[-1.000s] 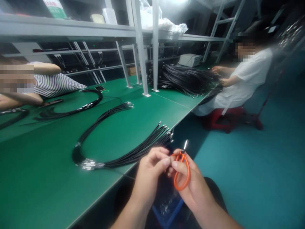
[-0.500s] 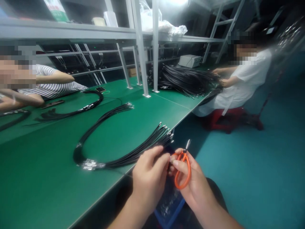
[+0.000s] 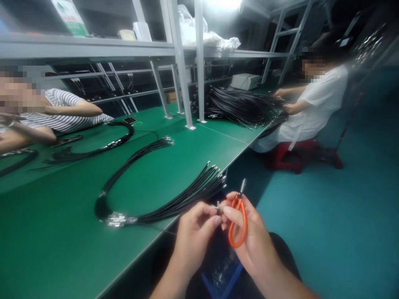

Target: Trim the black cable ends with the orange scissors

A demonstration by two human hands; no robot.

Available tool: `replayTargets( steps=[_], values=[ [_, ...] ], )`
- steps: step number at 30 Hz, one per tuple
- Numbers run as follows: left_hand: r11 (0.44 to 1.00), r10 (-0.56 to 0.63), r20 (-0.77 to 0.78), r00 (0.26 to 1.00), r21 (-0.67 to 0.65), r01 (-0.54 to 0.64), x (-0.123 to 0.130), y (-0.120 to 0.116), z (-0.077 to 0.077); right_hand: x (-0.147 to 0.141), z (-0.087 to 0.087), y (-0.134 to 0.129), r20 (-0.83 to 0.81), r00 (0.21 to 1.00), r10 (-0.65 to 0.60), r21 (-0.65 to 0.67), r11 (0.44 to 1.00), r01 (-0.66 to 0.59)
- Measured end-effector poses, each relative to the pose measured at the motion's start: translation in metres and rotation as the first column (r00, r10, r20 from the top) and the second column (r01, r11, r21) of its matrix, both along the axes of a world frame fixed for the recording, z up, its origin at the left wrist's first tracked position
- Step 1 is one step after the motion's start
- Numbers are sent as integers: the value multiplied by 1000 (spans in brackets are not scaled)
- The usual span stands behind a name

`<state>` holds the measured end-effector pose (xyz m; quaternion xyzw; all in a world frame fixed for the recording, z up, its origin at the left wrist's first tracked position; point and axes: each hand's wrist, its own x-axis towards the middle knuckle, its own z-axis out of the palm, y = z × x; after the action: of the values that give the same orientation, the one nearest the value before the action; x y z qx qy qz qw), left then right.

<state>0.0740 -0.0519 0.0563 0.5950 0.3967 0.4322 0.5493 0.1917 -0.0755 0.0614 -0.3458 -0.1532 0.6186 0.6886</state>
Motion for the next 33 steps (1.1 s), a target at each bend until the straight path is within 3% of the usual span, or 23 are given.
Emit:
replayTargets(
  steps=[7, 10, 13, 17, 23, 27, 30, 33],
  values=[
    [999, 31, 33, 999, -45, -29, -1, 0, -2, -3, -4, 4, 118, 992, -40, 97, 995, 29],
    [994, 45, 90, 995, -105, -36, -3, 2, -3, -2, -7, 2, 270, 957, -110, 114, 990, 82],
    [990, 42, 119, 992, -141, -25, -6, 3, -3, 3, -8, -1, 528, 818, -226, 182, 972, 151],
    [990, 27, 120, 992, -138, -11, -5, 4, -1, 7, -8, -3, 764, 601, -235, 278, 960, 23],
    [993, 20, 79, 997, -117, -11, -1, -1, 2, 0, -17, -2, 844, 376, -384, 389, 919, 64],
    [991, 105, 123, 987, -96, -93, -1, -2, 0, -1, -22, -4, 830, 230, -507, 491, 862, 130],
    [984, 163, 174, 971, -102, -146, -4, 1, -3, 6, -23, -12, 841, 271, -468, 440, 884, 161],
    [987, 149, 171, 974, -88, -136, -6, 5, -6, 12, -20, -24, 846, 465, -259, 260, 963, 64]
  ],
)
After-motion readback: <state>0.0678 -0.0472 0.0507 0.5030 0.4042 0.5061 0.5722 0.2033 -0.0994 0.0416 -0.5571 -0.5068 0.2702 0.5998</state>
